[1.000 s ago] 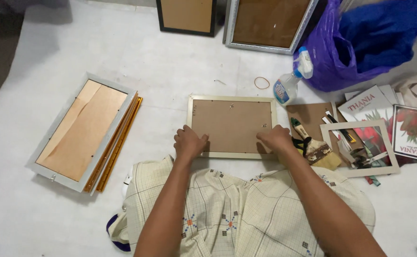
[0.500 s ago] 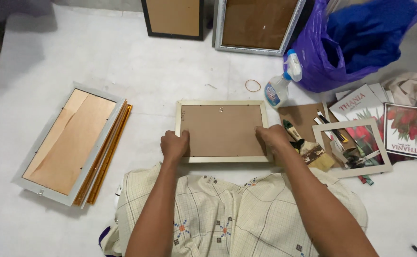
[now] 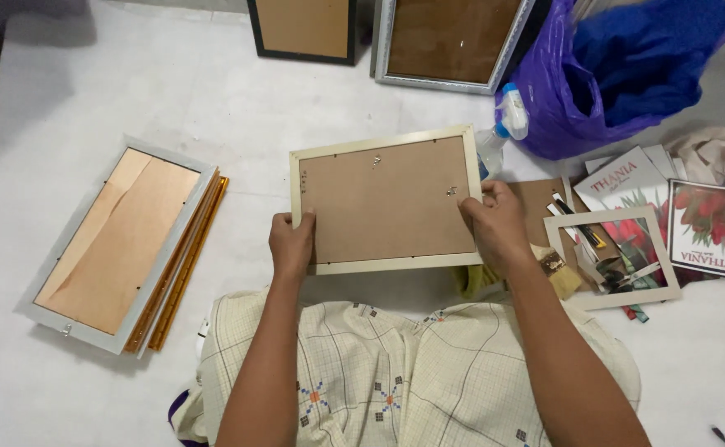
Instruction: Cleaning glass and assembling picture frames with artwork
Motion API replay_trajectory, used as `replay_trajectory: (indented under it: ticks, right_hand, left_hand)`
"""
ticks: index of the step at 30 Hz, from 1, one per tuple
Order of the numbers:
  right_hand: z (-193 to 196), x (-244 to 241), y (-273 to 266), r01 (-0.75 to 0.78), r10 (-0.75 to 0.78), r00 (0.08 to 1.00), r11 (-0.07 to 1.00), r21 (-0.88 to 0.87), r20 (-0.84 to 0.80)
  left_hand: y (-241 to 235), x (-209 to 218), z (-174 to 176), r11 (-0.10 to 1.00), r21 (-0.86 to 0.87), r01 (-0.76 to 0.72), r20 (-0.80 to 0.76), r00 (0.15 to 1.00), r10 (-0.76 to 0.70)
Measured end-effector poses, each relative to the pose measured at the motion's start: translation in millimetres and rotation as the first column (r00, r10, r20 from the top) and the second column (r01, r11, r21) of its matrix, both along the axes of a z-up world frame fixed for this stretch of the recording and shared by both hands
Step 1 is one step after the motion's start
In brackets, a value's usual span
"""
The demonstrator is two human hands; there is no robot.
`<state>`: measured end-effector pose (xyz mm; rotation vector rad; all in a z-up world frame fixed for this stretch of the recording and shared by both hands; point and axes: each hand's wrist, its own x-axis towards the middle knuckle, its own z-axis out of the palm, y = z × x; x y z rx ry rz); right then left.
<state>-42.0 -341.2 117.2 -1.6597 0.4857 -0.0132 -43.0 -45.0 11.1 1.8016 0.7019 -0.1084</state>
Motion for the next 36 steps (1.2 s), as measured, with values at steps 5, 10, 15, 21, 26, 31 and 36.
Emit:
replay_trajectory:
  ticks: [5, 10, 15, 21, 26, 31, 36]
  right_hand:
    - [-15, 1, -26, -0.142, 0.165, 0.978, 0.975, -0.170, 0.130]
    - [19, -16, -21, -0.293, 0.302, 0.926, 0.953, -0.071, 0.225]
    - [10, -17, -9, -0.610, 0.470, 0.682, 0.788, 0.083, 0.560]
    - [38, -24, 3, -0.481, 0.647, 0.592, 0.762, -0.434, 0.480]
    - [35, -22, 5, -0.501, 0.657, 0.601, 0.753, -0.426, 0.455]
    - [10, -20, -16, -0.545, 0.429, 0.753, 0.831, 0.108, 0.499]
    - [-37, -8, -77, -0.334, 0.332, 0.942, 0.941, -0.050, -0.044]
  left_hand:
    - [8, 6, -11, 0.999, 0.042, 0.000, 0.010, 1.000, 0.000]
    - [8, 4, -6, 0.998, -0.036, 0.050, -0.021, 0.998, -0.051]
    - [-20, -12, 20, 0.882, -0.466, 0.072, -0.143, 0.977, -0.155]
    - [-15, 1, -57, 0.436, -0.898, 0.065, -0.260, 0.721, -0.642]
    - [-23, 0, -57, 0.400, -0.910, 0.108, -0.207, 0.718, -0.665]
    - [-23, 10, -53, 0.809, -0.550, 0.208, -0.164, 0.923, -0.349]
    - [-6, 17, -27, 0.977, -0.095, 0.193, -0.094, 0.975, -0.202]
